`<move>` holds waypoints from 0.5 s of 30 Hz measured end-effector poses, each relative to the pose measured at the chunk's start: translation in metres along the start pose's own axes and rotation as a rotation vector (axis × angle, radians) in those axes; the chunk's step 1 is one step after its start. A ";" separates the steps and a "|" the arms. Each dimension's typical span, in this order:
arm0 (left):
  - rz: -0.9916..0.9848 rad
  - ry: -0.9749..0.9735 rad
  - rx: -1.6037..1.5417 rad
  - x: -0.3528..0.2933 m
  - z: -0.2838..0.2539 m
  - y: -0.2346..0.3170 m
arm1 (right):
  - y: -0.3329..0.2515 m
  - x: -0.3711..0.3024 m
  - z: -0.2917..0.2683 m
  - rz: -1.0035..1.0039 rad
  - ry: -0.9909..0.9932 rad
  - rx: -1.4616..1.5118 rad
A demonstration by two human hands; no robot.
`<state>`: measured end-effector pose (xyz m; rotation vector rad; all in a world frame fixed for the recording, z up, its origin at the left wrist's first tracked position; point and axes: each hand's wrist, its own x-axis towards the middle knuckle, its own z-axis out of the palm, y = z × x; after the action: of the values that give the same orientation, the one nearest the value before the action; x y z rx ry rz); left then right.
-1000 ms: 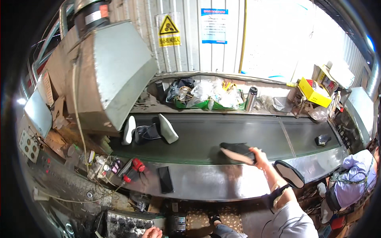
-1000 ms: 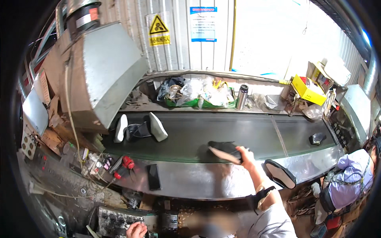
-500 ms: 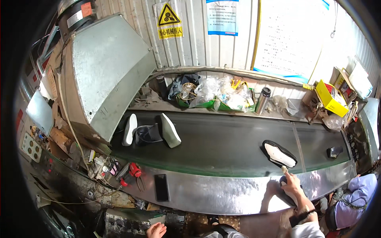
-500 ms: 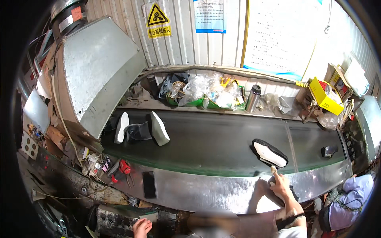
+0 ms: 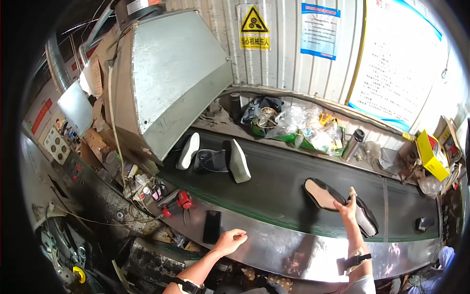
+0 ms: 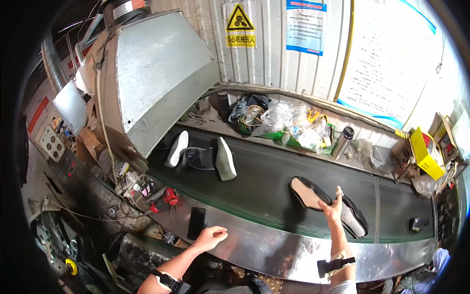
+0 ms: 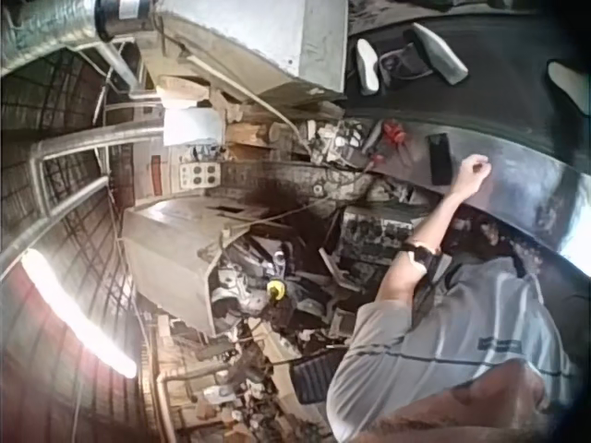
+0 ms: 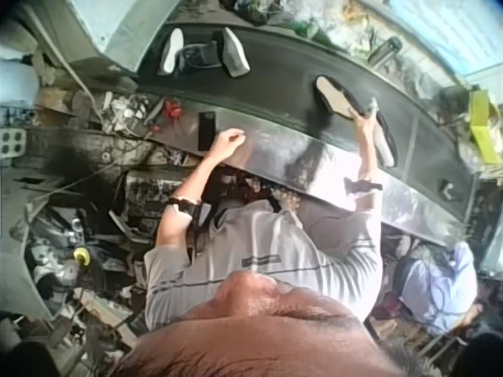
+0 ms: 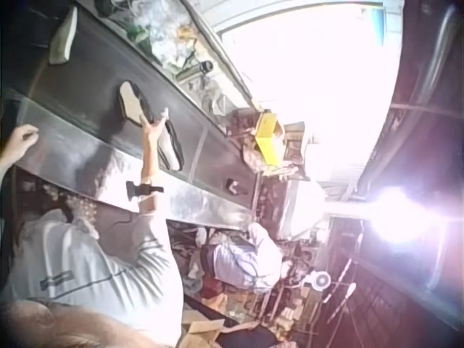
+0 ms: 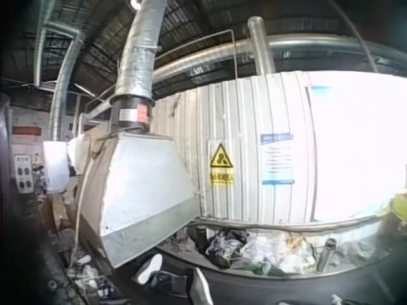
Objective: Use a lasting machine to shape shoes and move them along a conveyor belt.
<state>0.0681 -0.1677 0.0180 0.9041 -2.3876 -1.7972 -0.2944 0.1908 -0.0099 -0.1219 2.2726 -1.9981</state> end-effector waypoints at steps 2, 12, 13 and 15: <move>-0.021 -0.066 0.103 0.011 -0.016 0.001 | 0.032 0.000 -0.009 -0.187 0.195 -0.375; 0.047 0.166 0.283 0.214 -0.043 0.010 | 0.019 -0.182 0.046 -0.079 -0.066 -0.412; 0.017 0.220 0.230 0.242 -0.033 0.012 | 0.020 -0.204 0.063 -0.070 -0.155 -0.372; -0.163 0.259 0.135 0.292 -0.012 0.014 | 0.027 -0.240 0.091 -0.078 -0.279 -0.428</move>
<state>-0.1766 -0.3083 -0.0585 1.2930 -2.3498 -1.4680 -0.0442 0.1370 -0.0409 -0.4972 2.4915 -1.3843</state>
